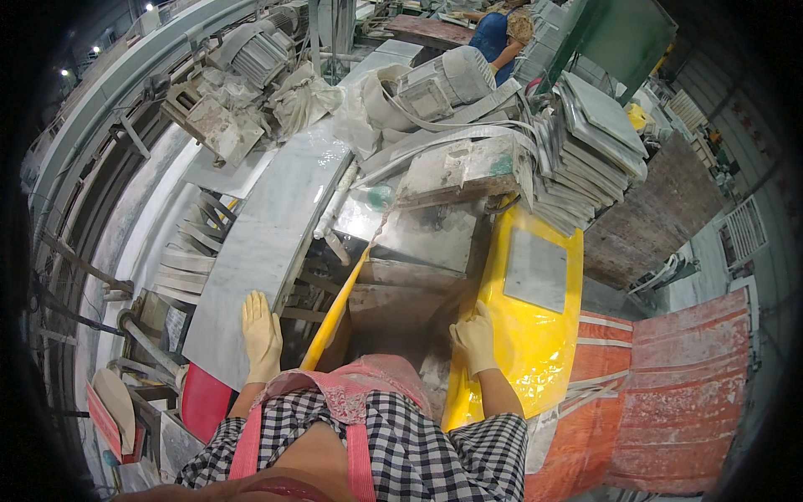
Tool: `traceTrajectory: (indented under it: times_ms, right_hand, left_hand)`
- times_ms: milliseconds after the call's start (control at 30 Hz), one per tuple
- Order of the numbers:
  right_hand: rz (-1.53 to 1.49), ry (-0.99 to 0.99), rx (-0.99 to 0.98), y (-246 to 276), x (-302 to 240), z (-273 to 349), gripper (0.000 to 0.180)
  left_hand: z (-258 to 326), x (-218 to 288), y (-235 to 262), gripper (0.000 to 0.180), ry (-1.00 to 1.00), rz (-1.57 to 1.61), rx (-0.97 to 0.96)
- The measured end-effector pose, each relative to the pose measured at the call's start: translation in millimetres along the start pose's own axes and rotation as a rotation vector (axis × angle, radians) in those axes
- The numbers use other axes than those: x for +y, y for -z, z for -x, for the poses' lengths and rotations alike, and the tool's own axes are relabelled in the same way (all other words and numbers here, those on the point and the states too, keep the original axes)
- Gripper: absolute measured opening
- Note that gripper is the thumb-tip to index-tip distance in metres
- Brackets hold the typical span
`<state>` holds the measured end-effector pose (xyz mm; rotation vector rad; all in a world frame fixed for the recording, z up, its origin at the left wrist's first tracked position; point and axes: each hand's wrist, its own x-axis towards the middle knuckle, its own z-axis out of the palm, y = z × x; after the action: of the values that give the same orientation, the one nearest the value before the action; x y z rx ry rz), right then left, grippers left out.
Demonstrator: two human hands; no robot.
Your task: The person repeatedly picks up rectangular grey tiles from a conveyor and stacks them on a yellow platform. The person wears gloves and a checkered shirt with a pink apron. The task is continuous and repetitive throughout the clip.
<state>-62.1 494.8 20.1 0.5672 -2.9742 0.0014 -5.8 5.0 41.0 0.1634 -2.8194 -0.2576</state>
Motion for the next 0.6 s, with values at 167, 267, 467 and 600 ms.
traceTrajectory:
  times_ms: [167,267,467,600]
  right_hand:
    - [0.071,0.016,0.061,-8,3,-1,0.038]
    - [0.071,0.009,0.037,-9,4,-1,0.035]
    - [0.034,0.049,0.06,0,2,-6,0.034]
    - [0.021,0.091,0.105,3,1,-5,0.041]
  left_hand:
    - [0,0,-1,0.052,0.0,0.035,0.008]
    - [0,0,0,0.053,0.009,0.066,0.009]
    - [-2,-1,-2,0.053,0.036,0.059,-0.027]
    - [-1,1,-1,0.053,0.033,0.022,0.002]
